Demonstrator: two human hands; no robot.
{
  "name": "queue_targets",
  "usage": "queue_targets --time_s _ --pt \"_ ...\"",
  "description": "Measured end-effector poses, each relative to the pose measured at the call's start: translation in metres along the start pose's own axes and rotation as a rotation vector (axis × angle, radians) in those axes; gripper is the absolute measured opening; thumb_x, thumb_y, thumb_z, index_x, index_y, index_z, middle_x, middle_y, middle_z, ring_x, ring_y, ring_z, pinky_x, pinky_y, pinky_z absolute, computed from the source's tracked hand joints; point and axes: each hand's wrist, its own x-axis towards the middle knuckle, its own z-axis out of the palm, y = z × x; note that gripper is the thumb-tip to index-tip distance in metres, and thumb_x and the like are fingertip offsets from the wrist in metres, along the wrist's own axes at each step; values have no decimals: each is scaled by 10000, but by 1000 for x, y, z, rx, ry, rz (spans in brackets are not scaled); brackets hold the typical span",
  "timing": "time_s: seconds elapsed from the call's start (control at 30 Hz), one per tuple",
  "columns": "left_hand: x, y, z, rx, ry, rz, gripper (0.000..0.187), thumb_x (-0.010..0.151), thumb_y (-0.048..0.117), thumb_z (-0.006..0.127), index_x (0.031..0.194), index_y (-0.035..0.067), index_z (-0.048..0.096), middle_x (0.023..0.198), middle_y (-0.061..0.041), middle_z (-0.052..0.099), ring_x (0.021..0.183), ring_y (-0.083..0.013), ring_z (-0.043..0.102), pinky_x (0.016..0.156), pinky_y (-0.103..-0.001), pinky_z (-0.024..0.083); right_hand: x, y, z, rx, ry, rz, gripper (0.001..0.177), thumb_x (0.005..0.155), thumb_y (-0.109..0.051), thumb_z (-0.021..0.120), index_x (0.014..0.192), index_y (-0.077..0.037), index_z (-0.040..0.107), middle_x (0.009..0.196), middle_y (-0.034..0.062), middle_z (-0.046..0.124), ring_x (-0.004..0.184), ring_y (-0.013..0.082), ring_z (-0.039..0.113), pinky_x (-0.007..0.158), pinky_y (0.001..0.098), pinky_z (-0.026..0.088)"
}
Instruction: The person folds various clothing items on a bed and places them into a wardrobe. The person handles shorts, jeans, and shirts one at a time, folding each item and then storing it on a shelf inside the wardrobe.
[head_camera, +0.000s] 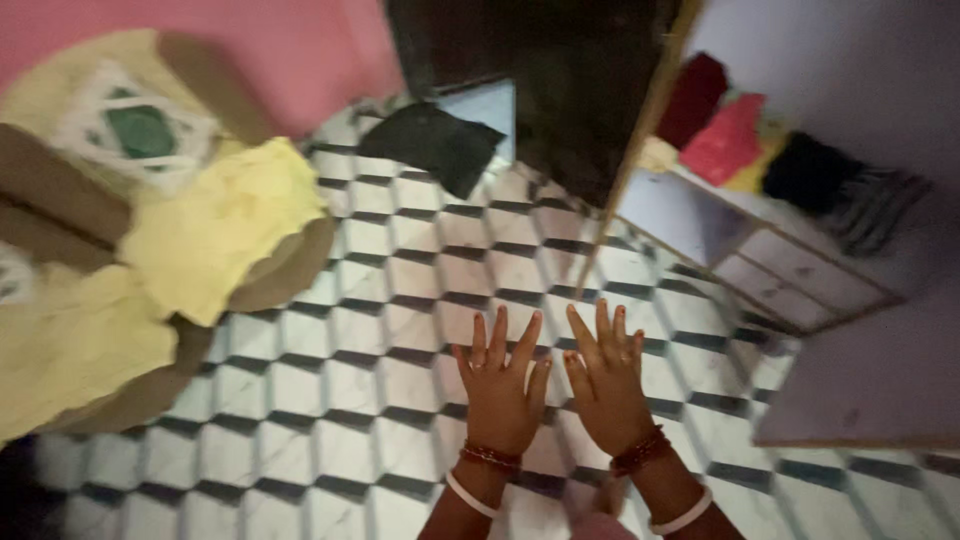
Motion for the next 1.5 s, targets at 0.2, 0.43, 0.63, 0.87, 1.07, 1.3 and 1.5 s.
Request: queue_targets --time_s 0.2,0.43,0.63,0.87,1.07,1.3,1.5 --pt "-54 -76 -89 84 26 -103 517 1011 389 554 1510 253 528 1616 -173 374 1511 -459 217 1126 -747 125 -9 -111 39 152 -9 -104 556 1061 -317 351 1572 -101 384 1633 332 204 1523 533 117 1204 663 28" --pt "-97 -127 -168 168 106 -186 534 993 338 589 1515 248 521 1600 -176 381 1517 -454 213 1137 -748 109 -17 -212 71 221 -35 -322 546 1058 -285 390 1568 -89 396 1626 367 205 1524 558 117 1193 660 19" --pt "-116 -149 -208 236 204 -350 490 991 361 604 1465 246 558 1584 -178 401 1514 -443 219 1133 -745 100 -6 -262 97 213 -126 -486 556 1013 -263 435 1551 -121 414 1624 320 235 1513 534 138 1182 667 42" --pt "-147 -169 -238 319 349 -526 490 999 344 603 1480 258 564 1581 -189 391 1517 -433 217 1142 -735 94 17 -309 133 316 -255 -702 553 1008 -240 447 1553 -150 420 1643 295 214 1534 510 127 1195 655 45" --pt "-183 -183 -261 398 454 -688 511 972 358 616 1470 260 561 1575 -185 392 1503 -441 212 1129 -733 103 8 -356 157 373 -374 -882 562 1021 -290 426 1565 -153 396 1647 294 202 1533 494 107 1186 657 32" --pt "-237 -211 -303 477 556 -786 499 989 348 604 1477 255 553 1589 -189 397 1511 -436 226 1135 -741 105 -18 -428 194 386 -397 -1047 531 1050 -343 374 1560 -198 405 1653 272 223 1551 463 127 1196 650 47" --pt "-302 -242 -361 487 563 -849 495 996 340 579 1485 262 547 1576 -204 392 1508 -450 214 1130 -737 103 -68 -511 224 408 -437 -1144 546 1043 -328 376 1570 -187 395 1649 288 209 1532 485 118 1176 665 45"
